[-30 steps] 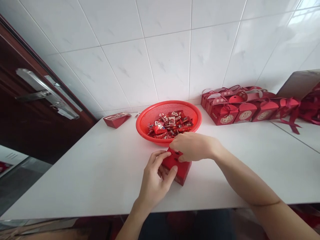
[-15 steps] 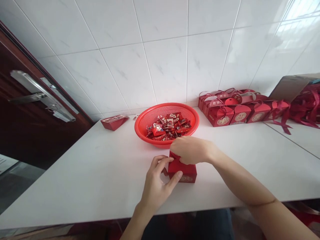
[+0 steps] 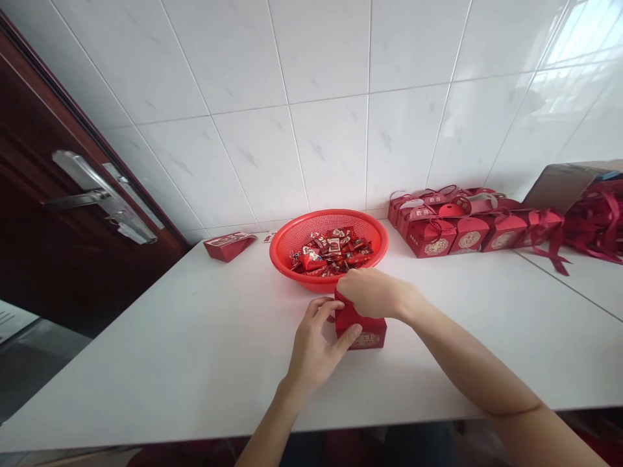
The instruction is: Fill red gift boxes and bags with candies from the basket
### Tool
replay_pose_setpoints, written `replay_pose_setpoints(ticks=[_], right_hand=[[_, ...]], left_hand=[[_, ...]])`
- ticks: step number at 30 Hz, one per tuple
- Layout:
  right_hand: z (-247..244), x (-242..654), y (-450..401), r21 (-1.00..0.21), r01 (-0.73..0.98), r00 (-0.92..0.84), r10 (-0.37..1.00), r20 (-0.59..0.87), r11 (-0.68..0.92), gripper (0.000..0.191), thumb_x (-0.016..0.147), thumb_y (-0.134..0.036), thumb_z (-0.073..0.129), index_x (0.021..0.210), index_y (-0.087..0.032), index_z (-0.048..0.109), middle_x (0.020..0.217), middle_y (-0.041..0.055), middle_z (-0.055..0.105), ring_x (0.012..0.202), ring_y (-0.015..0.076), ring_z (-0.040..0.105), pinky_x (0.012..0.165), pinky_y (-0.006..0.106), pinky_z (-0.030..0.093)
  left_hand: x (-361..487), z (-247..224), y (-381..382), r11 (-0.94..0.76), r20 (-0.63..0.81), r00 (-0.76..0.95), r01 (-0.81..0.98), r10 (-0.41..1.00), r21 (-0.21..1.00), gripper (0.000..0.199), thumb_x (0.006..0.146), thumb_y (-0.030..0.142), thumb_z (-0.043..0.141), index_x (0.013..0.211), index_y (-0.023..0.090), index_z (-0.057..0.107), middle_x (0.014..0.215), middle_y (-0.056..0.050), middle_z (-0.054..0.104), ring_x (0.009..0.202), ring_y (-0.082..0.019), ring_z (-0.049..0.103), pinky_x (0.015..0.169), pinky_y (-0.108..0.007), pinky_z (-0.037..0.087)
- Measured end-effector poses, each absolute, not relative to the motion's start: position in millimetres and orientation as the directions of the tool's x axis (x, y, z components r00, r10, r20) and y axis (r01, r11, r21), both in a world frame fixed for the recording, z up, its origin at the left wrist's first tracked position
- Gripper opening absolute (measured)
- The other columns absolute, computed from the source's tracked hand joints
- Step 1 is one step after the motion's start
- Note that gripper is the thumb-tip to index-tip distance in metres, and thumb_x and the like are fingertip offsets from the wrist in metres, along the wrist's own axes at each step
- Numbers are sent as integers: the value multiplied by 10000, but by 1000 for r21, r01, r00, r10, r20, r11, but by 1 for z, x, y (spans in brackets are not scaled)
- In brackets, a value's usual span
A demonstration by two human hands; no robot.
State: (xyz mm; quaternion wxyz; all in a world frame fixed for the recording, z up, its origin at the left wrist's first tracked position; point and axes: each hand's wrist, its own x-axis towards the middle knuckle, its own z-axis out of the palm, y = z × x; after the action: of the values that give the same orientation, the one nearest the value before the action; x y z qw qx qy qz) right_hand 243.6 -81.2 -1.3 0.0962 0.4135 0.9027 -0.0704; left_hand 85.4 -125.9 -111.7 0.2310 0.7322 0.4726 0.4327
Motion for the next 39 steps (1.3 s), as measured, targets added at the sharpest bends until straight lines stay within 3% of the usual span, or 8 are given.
replay_pose_setpoints(ticks=[9,17,21,24,27,31,36,39], right_hand=[[-5,247,-68,-27,751,-650,732,-206,659,267,770,-2,516,881,-116,729,825,138,719,711,229,659,524,284,318],[-7,247,-78,-7,791,-605,780,-160,612,234,810,-4,500,838,-123,700,819,134,714,730,224,667,566,284,322],[-13,260,-86,-117,800,-598,799,-64,589,124,908,-196,549,902,-145,661,933,116,714,807,231,664,620,288,370],[-23,270,-95,-209,803,-572,820,-11,558,351,891,-395,645,1140,-148,615,1101,133,696,950,280,663,764,347,456],[-35,279,-103,-249,795,-565,824,28,554,562,861,-467,696,1302,-149,554,1268,173,638,1143,322,613,953,433,455],[-42,292,-112,-325,775,-552,831,69,542,577,832,-392,735,1329,-166,548,1338,164,611,1228,307,572,1053,446,417],[-39,333,-120,-385,827,-414,907,79,410,430,794,-201,656,1223,-192,621,1230,117,673,1109,262,624,916,361,501],[-44,374,-120,-351,883,-289,950,120,313,425,791,-166,581,1207,-229,641,1217,91,684,1034,246,655,860,342,527]], left_hand=[[86,-115,-115,-493,465,190,501,864,712,307,882,441,681,1089,216,654,1097,-80,661,938,-214,679,852,-392,587],[83,-127,-114,-503,475,180,431,861,749,420,886,445,666,1226,214,578,1175,-111,665,991,-232,676,870,-417,580],[83,-132,-115,-473,442,174,402,880,784,527,885,447,665,1329,212,506,1229,-124,660,1069,-253,674,893,-424,577],[84,-134,-116,-478,444,182,397,878,784,537,884,426,666,1344,213,488,1237,-126,655,1108,-263,667,923,-443,571],[85,-133,-118,-504,446,236,368,863,781,558,891,385,656,1386,226,455,1263,-129,643,1119,-261,665,930,-447,573],[84,-133,-124,-514,412,326,349,851,784,604,888,316,646,1439,245,409,1299,-129,632,1120,-262,671,930,-450,576],[75,-144,-135,-496,366,358,406,859,767,498,910,288,607,1388,257,473,1339,-126,611,1082,-251,686,940,-455,568],[68,-154,-138,-497,351,376,431,857,753,444,928,298,575,1365,269,508,1313,-109,621,1052,-235,695,929,-435,577]])
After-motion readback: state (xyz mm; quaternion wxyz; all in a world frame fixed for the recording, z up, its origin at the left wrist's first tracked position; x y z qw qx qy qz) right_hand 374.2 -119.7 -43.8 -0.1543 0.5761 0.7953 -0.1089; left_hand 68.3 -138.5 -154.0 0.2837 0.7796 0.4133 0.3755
